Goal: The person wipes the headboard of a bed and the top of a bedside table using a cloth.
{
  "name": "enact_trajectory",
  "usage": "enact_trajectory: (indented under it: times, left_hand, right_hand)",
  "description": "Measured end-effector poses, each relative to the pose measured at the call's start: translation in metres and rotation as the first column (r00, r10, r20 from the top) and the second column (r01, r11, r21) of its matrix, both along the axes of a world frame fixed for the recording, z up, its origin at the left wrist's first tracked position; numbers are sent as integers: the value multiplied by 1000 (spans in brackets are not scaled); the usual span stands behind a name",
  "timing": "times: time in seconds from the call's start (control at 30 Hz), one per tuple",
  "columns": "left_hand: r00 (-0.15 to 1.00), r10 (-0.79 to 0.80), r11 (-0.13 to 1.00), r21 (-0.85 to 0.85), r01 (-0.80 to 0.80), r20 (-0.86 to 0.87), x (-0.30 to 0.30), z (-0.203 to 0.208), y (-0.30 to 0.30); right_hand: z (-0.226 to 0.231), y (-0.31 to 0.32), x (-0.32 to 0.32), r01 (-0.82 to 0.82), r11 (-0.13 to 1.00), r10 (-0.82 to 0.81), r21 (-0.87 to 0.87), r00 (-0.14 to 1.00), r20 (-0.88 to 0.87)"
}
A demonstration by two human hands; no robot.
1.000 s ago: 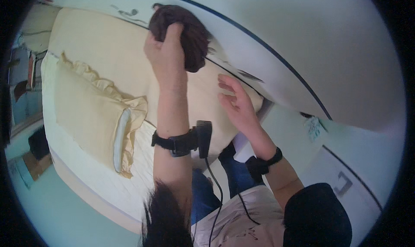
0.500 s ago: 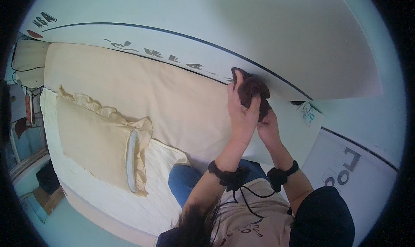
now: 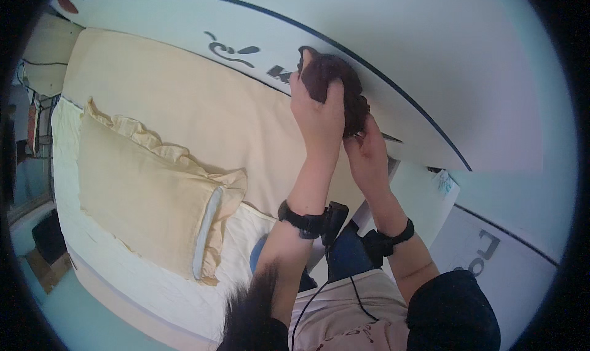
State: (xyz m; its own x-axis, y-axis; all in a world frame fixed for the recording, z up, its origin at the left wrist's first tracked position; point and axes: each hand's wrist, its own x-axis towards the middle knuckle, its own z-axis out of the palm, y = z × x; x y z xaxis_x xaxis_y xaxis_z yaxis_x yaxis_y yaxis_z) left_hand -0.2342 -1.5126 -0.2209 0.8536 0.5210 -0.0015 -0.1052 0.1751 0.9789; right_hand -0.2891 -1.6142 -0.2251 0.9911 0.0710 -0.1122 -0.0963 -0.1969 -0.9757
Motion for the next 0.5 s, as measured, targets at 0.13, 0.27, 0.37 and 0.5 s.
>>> enact_trajectory:
  times: [0.13, 0.27, 0.37, 0.5]
  left_hand:
    - [999, 37, 998, -56, -37, 0, 21, -6, 50]
    - [998, 45, 995, -95, -42, 32, 39, -13, 86]
    - [999, 52, 990, -132, -52, 0, 46, -17, 103]
    - [996, 82, 939, -333, -89, -37, 55, -26, 123]
  right_hand:
    - [3, 49, 21, -51, 999, 51, 3, 999, 7]
    - [8, 86, 38, -80, 997, 79, -18, 997, -15]
    - [7, 104, 47, -86, 996, 86, -22, 996, -32]
    - [2, 124, 54, -107, 993, 105, -53, 994, -29]
